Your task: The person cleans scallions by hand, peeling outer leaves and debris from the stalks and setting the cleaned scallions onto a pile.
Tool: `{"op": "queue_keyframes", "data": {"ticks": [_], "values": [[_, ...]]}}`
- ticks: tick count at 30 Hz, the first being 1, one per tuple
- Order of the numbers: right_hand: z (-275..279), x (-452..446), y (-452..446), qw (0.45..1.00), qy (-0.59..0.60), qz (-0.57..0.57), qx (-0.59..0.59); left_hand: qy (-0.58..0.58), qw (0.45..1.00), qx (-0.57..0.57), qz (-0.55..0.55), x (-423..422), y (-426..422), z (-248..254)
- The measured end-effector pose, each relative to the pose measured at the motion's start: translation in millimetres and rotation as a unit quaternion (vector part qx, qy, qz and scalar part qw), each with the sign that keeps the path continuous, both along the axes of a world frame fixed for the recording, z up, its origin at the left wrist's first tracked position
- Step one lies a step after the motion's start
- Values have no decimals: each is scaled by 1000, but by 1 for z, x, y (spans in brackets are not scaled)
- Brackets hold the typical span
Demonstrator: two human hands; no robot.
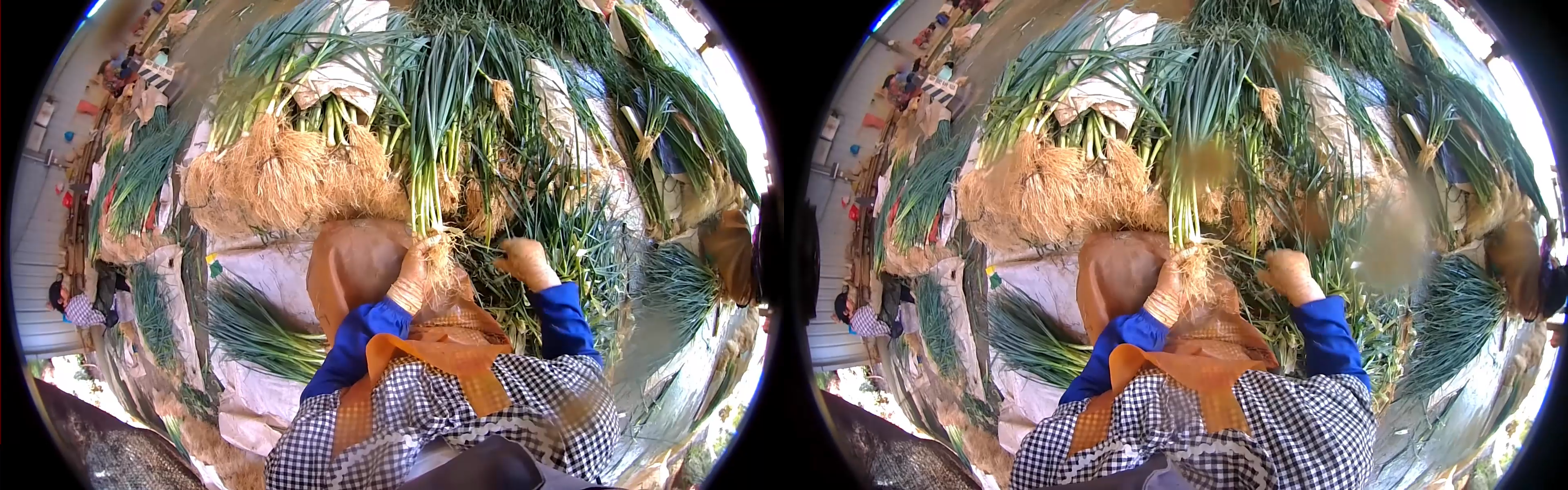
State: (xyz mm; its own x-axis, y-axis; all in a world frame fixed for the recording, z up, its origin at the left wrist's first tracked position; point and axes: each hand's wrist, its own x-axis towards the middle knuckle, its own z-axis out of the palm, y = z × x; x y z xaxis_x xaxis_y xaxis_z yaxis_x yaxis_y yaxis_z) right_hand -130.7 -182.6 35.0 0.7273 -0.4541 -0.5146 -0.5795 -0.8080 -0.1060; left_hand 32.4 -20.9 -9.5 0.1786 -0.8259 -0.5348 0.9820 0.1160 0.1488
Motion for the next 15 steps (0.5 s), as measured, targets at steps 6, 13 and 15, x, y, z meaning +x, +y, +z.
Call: {"op": "queue_keyframes", "data": {"ticks": [6,13,15], "values": [[-36,80,18,857,-422,32,295,-1,999,-30,10,5,3,-10],[-4,16,32,852,-316,185,374,38,948,-314,-40,43,19,-5],[13,49,4,971,79,122,190,-32,954,-292,-61,38,19,25]]}}
